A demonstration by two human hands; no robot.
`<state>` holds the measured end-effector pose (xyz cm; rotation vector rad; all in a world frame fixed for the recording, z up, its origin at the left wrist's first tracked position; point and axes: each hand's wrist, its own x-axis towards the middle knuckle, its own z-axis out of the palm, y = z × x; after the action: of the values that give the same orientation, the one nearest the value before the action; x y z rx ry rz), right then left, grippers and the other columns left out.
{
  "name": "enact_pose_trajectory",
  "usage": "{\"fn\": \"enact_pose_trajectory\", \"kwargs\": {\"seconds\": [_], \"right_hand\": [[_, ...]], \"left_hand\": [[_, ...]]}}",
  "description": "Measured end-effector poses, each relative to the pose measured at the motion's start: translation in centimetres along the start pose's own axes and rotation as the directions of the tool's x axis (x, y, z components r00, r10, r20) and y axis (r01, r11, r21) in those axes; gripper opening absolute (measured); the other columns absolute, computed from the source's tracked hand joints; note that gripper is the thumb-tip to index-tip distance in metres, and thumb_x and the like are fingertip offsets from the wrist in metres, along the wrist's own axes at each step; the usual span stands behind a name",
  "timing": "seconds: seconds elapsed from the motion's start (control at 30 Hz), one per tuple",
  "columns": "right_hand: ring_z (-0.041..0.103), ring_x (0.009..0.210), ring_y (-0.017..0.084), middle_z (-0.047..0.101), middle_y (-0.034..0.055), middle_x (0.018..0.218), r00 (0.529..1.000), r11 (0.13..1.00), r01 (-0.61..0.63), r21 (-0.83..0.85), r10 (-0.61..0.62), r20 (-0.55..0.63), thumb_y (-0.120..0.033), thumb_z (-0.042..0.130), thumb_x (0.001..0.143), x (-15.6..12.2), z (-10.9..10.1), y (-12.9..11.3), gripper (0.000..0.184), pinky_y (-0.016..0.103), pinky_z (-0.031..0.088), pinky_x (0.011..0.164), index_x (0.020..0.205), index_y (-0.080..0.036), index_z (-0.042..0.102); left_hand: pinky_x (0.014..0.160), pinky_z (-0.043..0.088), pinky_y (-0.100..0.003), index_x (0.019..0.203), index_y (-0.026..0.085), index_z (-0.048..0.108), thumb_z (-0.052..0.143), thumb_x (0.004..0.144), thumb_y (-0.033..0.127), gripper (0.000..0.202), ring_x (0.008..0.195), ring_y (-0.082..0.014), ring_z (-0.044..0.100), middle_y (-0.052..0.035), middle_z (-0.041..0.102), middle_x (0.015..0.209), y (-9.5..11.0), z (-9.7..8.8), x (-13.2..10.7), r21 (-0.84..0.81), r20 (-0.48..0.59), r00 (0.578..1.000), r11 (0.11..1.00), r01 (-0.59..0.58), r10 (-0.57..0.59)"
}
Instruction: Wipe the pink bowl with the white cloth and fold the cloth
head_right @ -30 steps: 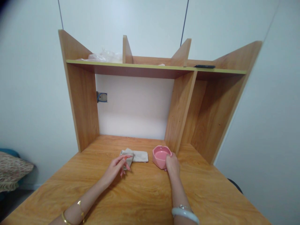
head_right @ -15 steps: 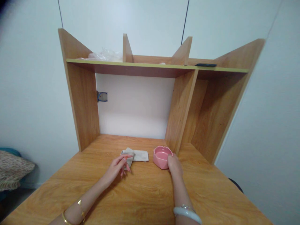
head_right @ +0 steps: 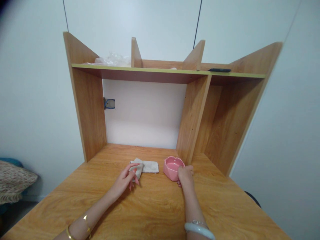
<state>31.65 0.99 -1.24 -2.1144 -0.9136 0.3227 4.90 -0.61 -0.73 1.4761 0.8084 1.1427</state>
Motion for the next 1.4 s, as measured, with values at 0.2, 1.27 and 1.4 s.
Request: {"fn": "enact_pose_trajectory", "kwargs": {"seconds": [0.2, 1.27, 1.4], "right_hand": [[0.056, 0.094, 0.031, 0.051, 0.0262, 0.105, 0.995, 0.989, -0.068, -0.128, 0.058, -0.084, -0.032, 0.033, 0.081, -1.4, -1.9, -1.5, 0.043, 0.039, 0.043, 0.070, 0.114, -0.005, 0.037], [0.055, 0.099, 0.020, 0.057, 0.0111, 0.108, 0.817, 0.783, 0.576, -0.235, -0.551, 0.170, -0.008, 0.040, 0.075, -8.0, 4.7, -5.1, 0.041, 0.027, 0.040, 0.075, 0.114, -0.017, 0.048], [0.055, 0.100, 0.020, 0.059, 0.0111, 0.107, 0.838, 0.822, 0.542, -0.175, -0.515, 0.180, -0.009, 0.041, 0.075, -7.6, 5.1, -4.6, 0.041, 0.027, 0.040, 0.077, 0.115, -0.017, 0.047]], "left_hand": [[0.033, 0.030, -0.016, 0.118, 0.017, 0.040, 0.048, 0.076, 0.050, 0.055, 0.031, -0.0052, 0.040, 0.0033, 0.059, 0.055, 0.1, -0.1, -0.1, -0.006, -0.059, 0.998, 1.000, -0.015, 0.014], [0.068, 0.042, -0.028, 0.084, 0.017, 0.055, 0.043, 0.074, 0.032, 0.022, 0.077, -0.0206, 0.058, -0.0067, 0.063, 0.082, 1.0, -8.9, 2.4, 0.620, -0.559, 0.820, 0.720, 0.312, 0.126], [0.070, 0.042, -0.029, 0.089, 0.015, 0.056, 0.042, 0.076, 0.032, 0.025, 0.082, -0.0225, 0.058, -0.0090, 0.063, 0.086, 1.4, -9.8, 2.3, 0.626, -0.581, 0.809, 0.683, 0.375, 0.088]]}}
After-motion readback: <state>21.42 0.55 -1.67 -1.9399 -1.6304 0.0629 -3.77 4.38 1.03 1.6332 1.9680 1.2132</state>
